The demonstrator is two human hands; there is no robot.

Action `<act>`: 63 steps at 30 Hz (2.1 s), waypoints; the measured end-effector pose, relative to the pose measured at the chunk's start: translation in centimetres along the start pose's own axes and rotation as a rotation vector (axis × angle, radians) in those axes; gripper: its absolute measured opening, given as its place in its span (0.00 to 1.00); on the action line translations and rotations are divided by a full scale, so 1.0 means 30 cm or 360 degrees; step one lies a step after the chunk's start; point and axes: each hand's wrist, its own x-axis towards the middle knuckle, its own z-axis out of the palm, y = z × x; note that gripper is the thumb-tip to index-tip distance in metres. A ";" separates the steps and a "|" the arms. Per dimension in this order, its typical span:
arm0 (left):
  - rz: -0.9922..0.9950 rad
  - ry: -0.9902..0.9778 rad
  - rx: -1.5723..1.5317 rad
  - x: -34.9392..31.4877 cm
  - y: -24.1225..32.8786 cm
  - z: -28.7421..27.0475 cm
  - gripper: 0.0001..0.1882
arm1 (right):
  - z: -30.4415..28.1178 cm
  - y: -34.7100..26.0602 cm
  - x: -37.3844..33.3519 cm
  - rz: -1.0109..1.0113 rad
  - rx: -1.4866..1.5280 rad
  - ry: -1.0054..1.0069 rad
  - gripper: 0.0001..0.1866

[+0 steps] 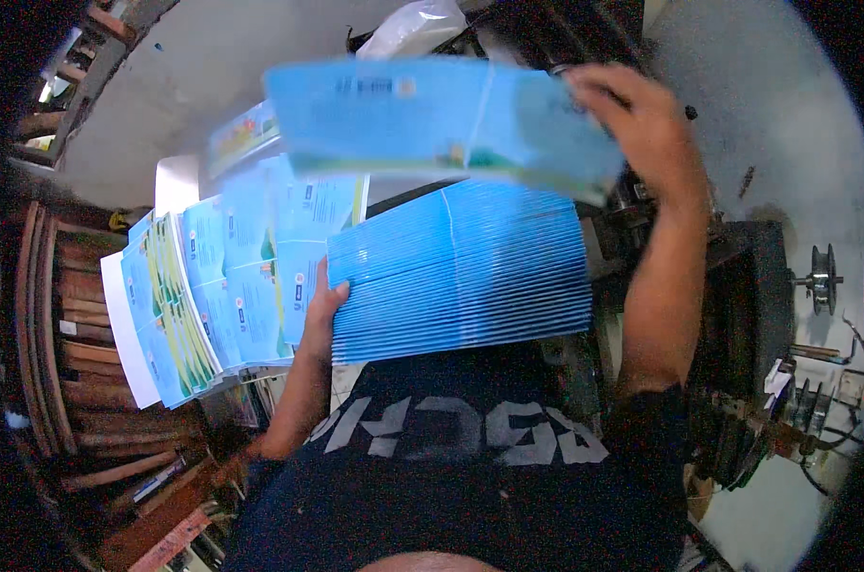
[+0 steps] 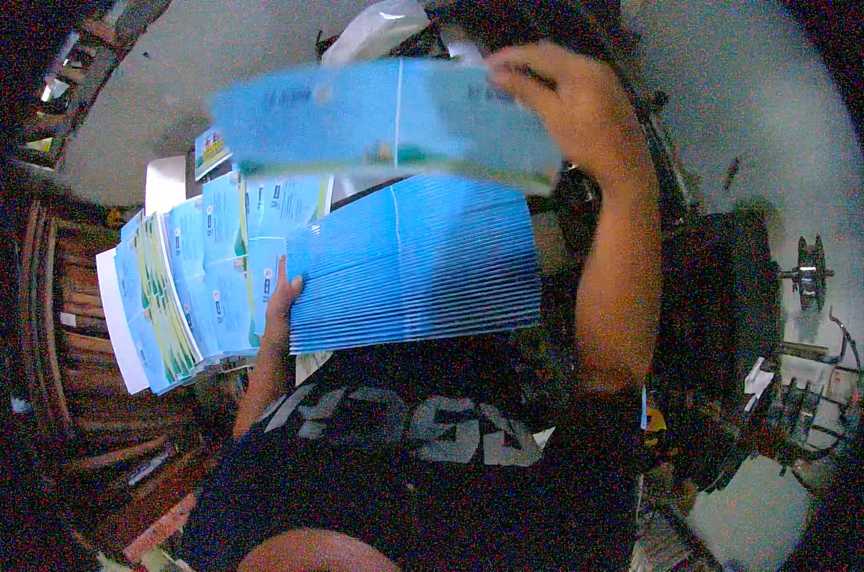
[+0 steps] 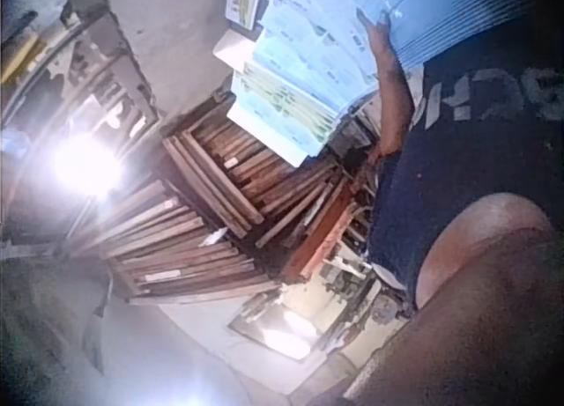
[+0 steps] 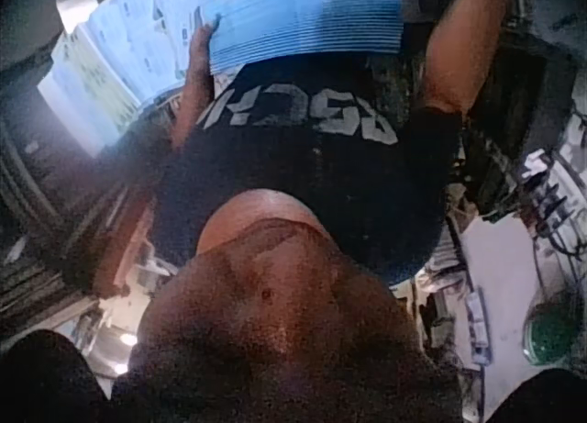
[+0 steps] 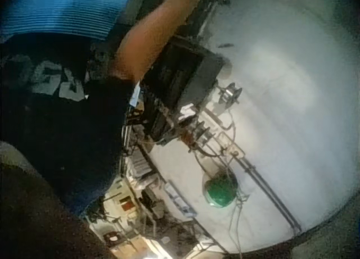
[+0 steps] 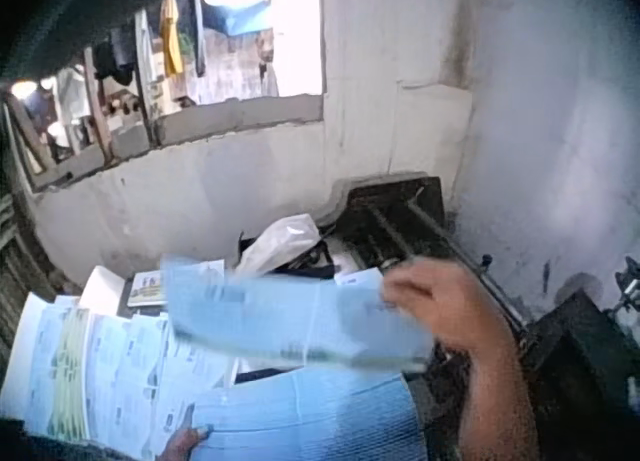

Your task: The person sorts through a large stack of blue printed pamphlets by hand on a metal table, fanning through the edges and moving sections of the stack into separate piles.

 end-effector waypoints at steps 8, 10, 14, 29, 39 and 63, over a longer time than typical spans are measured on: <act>0.0011 0.0016 -0.0028 -0.002 -0.036 -0.015 0.35 | 0.134 0.134 0.052 -0.0277 -0.0362 0.0018 0.21; 0.0005 0.0058 -0.0059 -0.020 -0.042 -0.017 0.35 | 0.123 0.027 -0.085 -0.0188 -0.0127 -0.0240 0.16; 0.0022 0.0036 -0.0052 -0.018 -0.020 -0.008 0.34 | 0.131 -0.086 -0.325 -0.0323 -0.0045 -0.0607 0.08; 0.0088 -0.0017 -0.0201 -0.006 -0.032 -0.006 0.34 | 0.162 -0.136 -0.445 -0.0186 -0.0416 -0.0856 0.04; 0.0033 0.0007 -0.0134 -0.020 -0.016 0.006 0.34 | 0.115 -0.153 -0.357 -0.0430 -0.0420 -0.0541 0.03; 0.0036 -0.0021 -0.0054 -0.001 -0.045 -0.022 0.43 | 0.240 -0.115 -0.421 -0.0459 -0.0102 -0.0637 0.12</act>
